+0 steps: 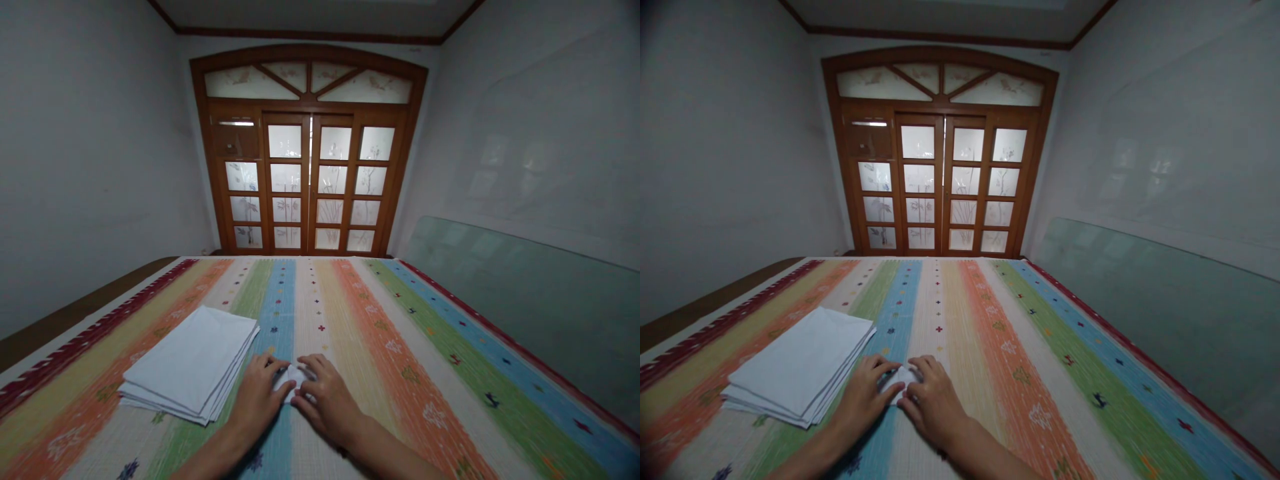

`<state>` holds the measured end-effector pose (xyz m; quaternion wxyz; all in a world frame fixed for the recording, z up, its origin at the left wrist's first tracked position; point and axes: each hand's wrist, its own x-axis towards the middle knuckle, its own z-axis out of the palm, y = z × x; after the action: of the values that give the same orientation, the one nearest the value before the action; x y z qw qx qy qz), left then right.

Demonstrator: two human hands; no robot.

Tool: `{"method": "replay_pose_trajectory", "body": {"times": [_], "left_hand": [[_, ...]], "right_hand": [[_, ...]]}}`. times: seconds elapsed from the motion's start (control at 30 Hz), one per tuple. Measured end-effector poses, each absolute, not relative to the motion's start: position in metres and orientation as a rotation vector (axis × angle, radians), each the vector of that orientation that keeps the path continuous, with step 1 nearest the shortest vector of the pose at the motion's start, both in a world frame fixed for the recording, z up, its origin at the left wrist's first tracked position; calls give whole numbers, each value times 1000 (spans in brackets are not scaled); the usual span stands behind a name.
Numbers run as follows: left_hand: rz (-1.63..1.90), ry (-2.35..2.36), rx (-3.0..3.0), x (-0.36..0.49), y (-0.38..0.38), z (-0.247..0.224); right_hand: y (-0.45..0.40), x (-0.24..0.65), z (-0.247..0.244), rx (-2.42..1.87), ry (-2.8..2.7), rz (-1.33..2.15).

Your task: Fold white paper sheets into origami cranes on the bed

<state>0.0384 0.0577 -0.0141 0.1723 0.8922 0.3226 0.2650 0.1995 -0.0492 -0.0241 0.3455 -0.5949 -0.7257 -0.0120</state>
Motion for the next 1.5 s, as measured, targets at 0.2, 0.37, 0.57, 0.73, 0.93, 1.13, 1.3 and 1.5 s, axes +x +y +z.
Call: {"method": "replay_pose_trajectory", "body": {"times": [0.2,0.37,0.57,0.73,0.93,1.13,1.3,1.5], "left_hand": [[790,860,2491,40,51,-9],[768,763,2558,35,48,-9],[628,735,2665,26,46,-4],[570,491,2741,22,53,5],[428,595,2623,11,72,18],[330,660,2620,9,78,13],[207,690,2571,11,80,12],[134,754,2532,10,89,11]], "right_hand": [[-47,199,-31,-1528,-1931,-44],[-46,198,-36,-1566,-1964,-70],[-47,197,-33,-1589,-1984,-47],[-48,196,-28,-1609,-1980,6],[-49,197,-26,-1568,-2005,-6],[-50,195,-22,-1605,-1990,44],[-49,196,-23,-1603,-1981,63],[-46,204,-30,-1554,-1775,147]]}}
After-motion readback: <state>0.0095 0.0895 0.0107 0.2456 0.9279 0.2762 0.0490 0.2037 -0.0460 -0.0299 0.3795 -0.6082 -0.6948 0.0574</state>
